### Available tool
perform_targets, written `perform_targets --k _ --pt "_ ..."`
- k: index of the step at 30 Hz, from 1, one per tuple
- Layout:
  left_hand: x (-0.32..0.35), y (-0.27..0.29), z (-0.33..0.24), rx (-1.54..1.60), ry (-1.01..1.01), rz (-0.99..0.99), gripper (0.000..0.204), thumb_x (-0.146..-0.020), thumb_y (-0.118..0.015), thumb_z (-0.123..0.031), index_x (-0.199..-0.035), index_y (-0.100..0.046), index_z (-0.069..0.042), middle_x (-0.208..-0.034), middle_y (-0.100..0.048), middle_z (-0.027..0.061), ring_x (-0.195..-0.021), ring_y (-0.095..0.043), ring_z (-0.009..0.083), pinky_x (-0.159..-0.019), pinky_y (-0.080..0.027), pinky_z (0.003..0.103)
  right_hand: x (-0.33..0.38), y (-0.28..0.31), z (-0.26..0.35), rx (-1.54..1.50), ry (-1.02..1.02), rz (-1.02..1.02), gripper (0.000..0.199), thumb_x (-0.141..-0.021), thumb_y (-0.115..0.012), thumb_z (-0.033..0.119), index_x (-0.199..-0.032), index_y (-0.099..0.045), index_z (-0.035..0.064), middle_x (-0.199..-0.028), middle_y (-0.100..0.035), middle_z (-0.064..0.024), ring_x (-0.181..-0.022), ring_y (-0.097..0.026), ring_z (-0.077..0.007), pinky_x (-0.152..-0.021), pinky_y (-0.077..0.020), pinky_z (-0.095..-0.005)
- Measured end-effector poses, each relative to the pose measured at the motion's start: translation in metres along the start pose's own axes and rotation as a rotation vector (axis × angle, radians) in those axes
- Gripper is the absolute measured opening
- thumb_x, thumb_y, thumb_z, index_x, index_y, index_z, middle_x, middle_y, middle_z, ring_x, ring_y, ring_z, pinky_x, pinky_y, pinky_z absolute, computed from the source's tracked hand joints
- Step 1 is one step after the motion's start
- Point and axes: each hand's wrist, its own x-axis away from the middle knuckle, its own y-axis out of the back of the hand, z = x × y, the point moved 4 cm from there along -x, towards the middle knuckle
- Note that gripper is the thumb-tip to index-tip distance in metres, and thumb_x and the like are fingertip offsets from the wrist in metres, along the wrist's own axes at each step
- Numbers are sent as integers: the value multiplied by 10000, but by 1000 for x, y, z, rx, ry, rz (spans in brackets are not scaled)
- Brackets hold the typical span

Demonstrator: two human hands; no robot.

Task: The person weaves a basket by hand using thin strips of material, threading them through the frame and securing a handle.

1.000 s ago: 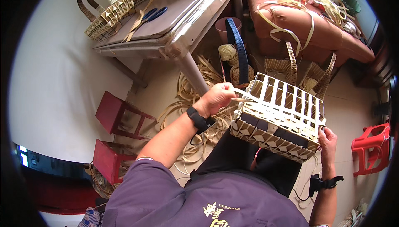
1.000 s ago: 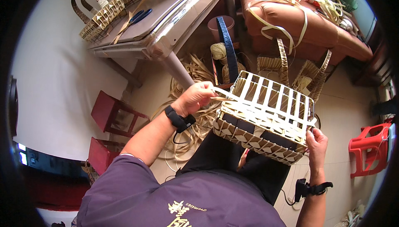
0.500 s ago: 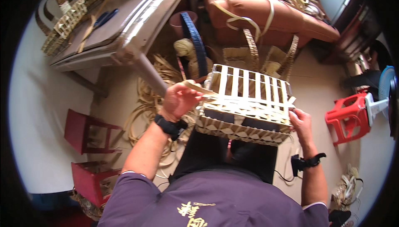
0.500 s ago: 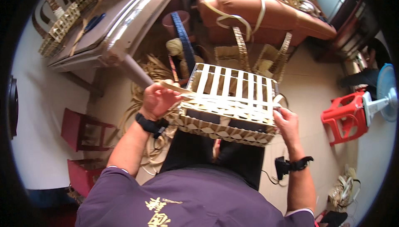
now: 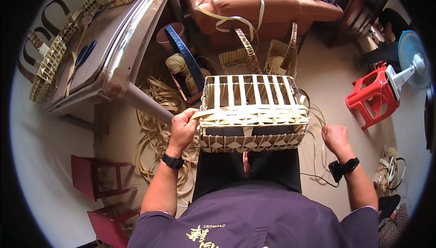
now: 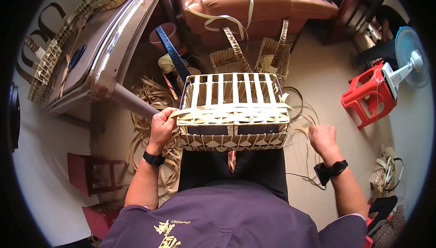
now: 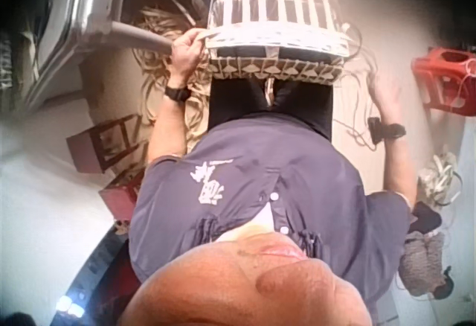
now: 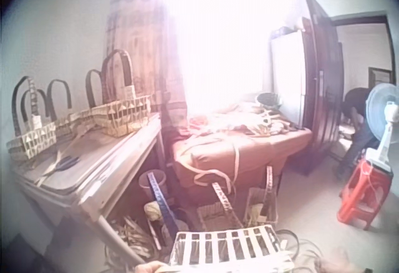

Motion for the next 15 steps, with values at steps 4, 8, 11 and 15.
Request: perform_targets --k 4,8,11,15 --pt "-8 -5 -3 45 35 28 164 -1085 -585 -80 -1050 -711 17 -745 -571 -100 -608 -402 -21 -539 -307 183 99 -137 -116 149 -50 310 135 -892 -595 109 -899 -729 93 -838 -749 -167 -777 -734 -368 -681 -561 -509" --pt "4 6 -9 14 76 27 206 -1083 -595 -108 -968 -717 14 -761 -581 -116 -651 -433 -24 -561 -333 192 129 -145 -242 314 -272 189 690 -920 -538 -11 -1577 -473 187 -912 -723 -191 -811 -740 -380 -696 -588 -505" --pt "-3 -16 -14 275 199 54 287 -1128 -560 -217 -940 -679 -35 -667 -469 -126 -562 -342 2 -499 -251 214 145 -133 -339 132 -223 153 591 -909 -578 -5 -1478 -530 149 -895 -725 -180 -784 -726 -341 -686 -580 -470" --pt "-8 1 18 1021 419 -19 389 -1151 -412 -312 -960 -661 -83 -625 -392 -68 -611 -475 111 -739 -492 343 86 -110 -335 -135 -16 53 460 -895 -631 3 -1345 -607 98 -871 -728 -165 -748 -708 -289 -673 -568 -423"
